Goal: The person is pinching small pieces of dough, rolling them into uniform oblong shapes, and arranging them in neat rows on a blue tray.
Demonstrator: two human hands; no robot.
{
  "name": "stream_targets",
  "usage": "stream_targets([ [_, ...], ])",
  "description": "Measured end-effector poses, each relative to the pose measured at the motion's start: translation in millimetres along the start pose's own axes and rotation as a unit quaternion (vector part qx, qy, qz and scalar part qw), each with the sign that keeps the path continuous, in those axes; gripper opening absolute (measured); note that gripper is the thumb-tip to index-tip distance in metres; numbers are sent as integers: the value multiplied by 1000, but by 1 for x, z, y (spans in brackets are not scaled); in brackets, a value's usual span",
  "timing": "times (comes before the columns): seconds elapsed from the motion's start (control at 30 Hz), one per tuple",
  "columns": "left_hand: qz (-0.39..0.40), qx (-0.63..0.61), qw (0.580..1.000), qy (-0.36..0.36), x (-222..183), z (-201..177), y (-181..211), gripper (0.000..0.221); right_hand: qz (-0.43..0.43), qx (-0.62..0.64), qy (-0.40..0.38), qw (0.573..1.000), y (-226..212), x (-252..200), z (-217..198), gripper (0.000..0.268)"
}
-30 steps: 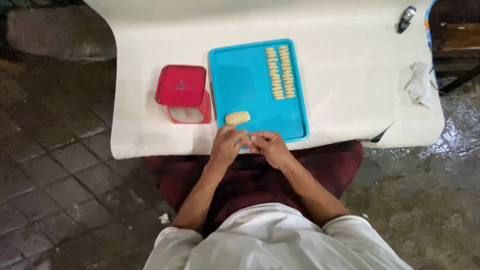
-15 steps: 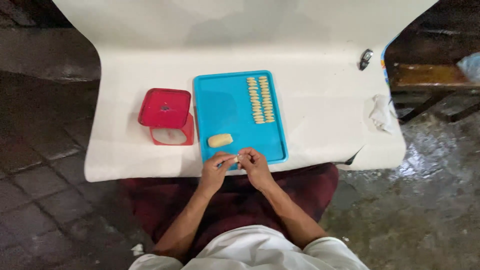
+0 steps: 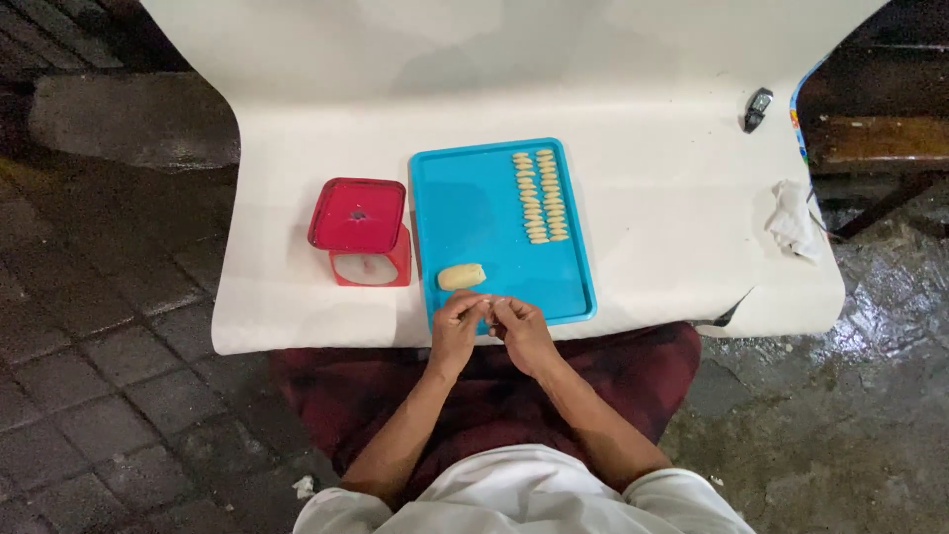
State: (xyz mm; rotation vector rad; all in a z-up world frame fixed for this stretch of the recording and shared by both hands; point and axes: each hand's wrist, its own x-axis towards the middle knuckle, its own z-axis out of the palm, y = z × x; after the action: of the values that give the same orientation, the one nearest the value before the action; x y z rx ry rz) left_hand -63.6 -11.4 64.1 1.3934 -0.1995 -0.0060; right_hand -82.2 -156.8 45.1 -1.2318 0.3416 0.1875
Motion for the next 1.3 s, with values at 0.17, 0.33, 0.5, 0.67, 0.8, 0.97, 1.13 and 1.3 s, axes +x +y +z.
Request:
stream_targets([
  [0.17,-64,-27,998,-8,-9,-2,-8,21,-48,-85,28,995,-36,-13,8,13],
  [0.33,-136,-109,984,31,-14,0,-32,22,-125,-184,17,975,-32,-16,3,6],
  [0.5,-178,-316,932,26,-10,0,-48,26,-228,-153,-35,961,-27,-12,4,23],
  [0.67,-253,-394,882,52,-12,13,-30,19,-263,-169,-96,945,-38,-13,7,17],
  [0.8,-235,-347,905,73,-14,17,-46,19,-277,-177,-67,942,-36,-8,3,15],
  [0.97,-203,-249,944,79,-13,20,-24,10,-247,-146,-14,958,-31,-5,1,11],
  [1.13,-179,-171,967,57,-8,12,-24,13,-239,-118,46,963,-28,-5,10,23],
  [1.3,-137,-115,981,81,-2,6,-14,24,-151,-159,31,975,-23,-5,7,32],
])
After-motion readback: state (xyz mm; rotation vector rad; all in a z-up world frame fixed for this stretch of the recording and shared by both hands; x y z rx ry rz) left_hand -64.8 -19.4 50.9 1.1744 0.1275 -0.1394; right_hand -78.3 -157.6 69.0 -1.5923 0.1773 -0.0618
